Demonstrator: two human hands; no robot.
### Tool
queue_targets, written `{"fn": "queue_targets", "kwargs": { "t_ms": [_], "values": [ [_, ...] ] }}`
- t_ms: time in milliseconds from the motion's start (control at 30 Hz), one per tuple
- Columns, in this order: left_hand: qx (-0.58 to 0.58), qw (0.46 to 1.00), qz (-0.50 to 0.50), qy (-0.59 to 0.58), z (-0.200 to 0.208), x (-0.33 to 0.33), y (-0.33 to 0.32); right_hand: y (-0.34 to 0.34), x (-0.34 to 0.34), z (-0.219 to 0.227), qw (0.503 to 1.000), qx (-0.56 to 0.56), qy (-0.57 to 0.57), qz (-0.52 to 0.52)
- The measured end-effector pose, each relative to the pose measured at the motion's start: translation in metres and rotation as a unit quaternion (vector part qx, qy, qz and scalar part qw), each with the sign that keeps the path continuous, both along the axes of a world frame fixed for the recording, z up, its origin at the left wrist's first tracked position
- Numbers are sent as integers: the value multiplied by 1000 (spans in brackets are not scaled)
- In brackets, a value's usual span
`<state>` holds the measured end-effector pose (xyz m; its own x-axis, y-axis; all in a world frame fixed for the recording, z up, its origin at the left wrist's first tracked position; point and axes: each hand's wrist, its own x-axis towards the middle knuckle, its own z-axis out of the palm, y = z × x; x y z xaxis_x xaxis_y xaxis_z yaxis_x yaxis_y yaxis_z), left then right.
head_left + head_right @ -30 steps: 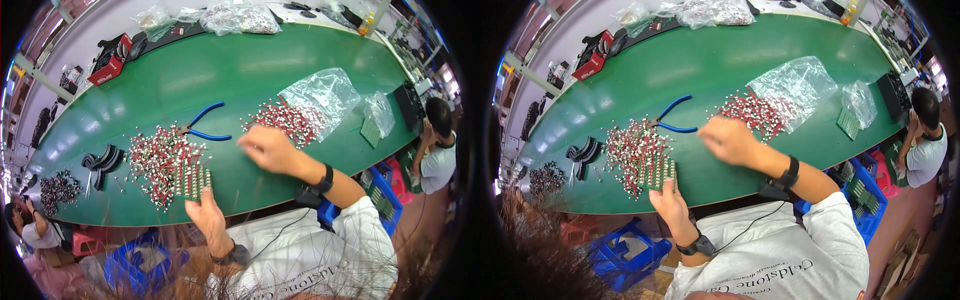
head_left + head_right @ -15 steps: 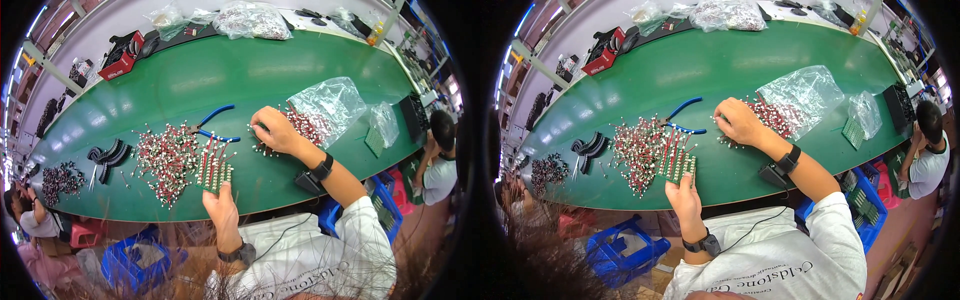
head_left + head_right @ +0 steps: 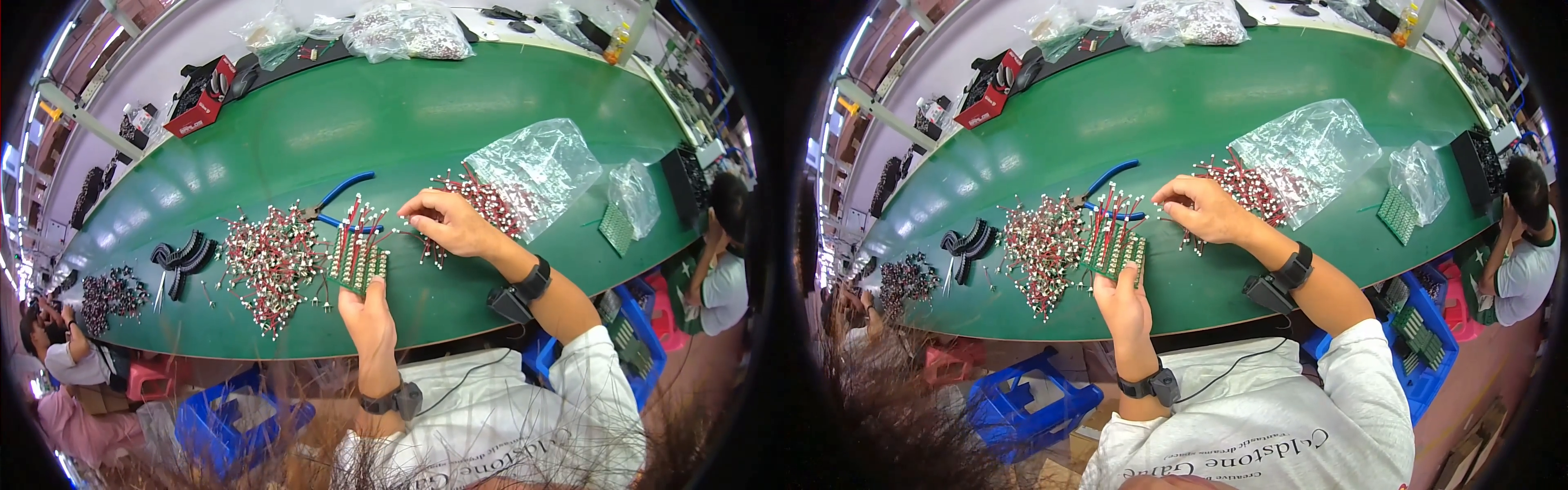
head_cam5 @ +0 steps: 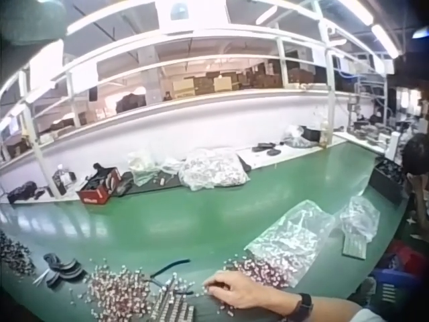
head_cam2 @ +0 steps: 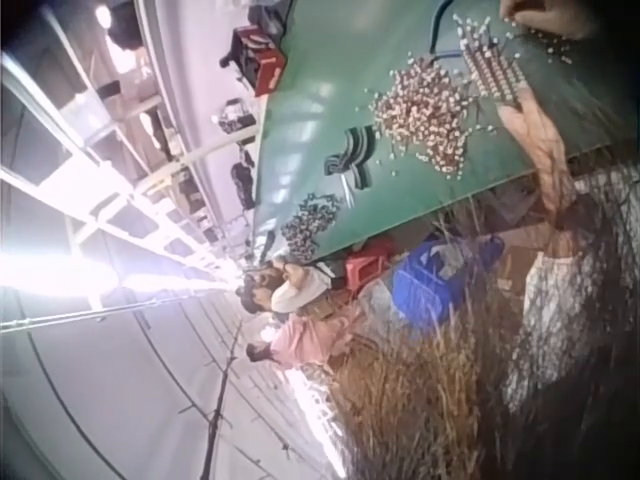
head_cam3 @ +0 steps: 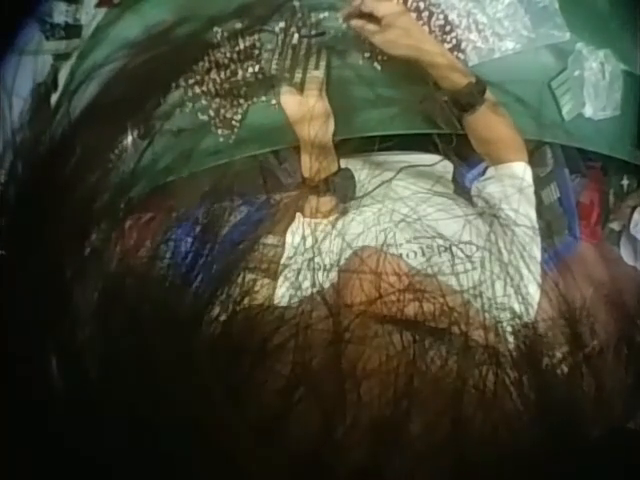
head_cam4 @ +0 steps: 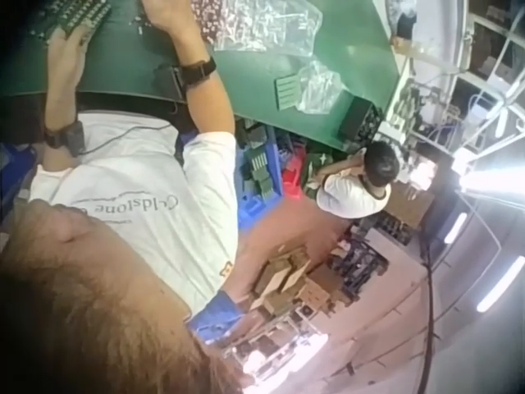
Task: The person picks up a circuit board and inserts small wire connectors into it one at a time from a pile on the table.
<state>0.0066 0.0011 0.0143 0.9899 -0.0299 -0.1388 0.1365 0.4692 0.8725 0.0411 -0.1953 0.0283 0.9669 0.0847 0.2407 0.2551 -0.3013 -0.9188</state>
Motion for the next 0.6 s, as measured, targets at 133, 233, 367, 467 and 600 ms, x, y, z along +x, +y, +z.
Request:
{"fn": "queue_targets", "kwargs": {
  "t_ms": [133, 233, 367, 467, 600],
  "values": [
    [-6, 1000, 10, 10, 3, -3, 3, 2, -8, 8, 996, 68, 54, 26],
    [-3, 1000, 15, 4, 0, -5, 6, 6, -12, 9, 999, 21, 21, 28],
    [-20, 1000, 18, -8, -3, -8, 7, 16, -17, 16, 998, 32, 43, 38],
    [-15, 1000, 20, 4, 1, -10, 5, 24, -21, 9, 995, 78, 53, 41],
    [5, 1000, 7, -15, -14, -7, 5, 36, -28, 21, 997, 37, 51, 47]
  ]
}}
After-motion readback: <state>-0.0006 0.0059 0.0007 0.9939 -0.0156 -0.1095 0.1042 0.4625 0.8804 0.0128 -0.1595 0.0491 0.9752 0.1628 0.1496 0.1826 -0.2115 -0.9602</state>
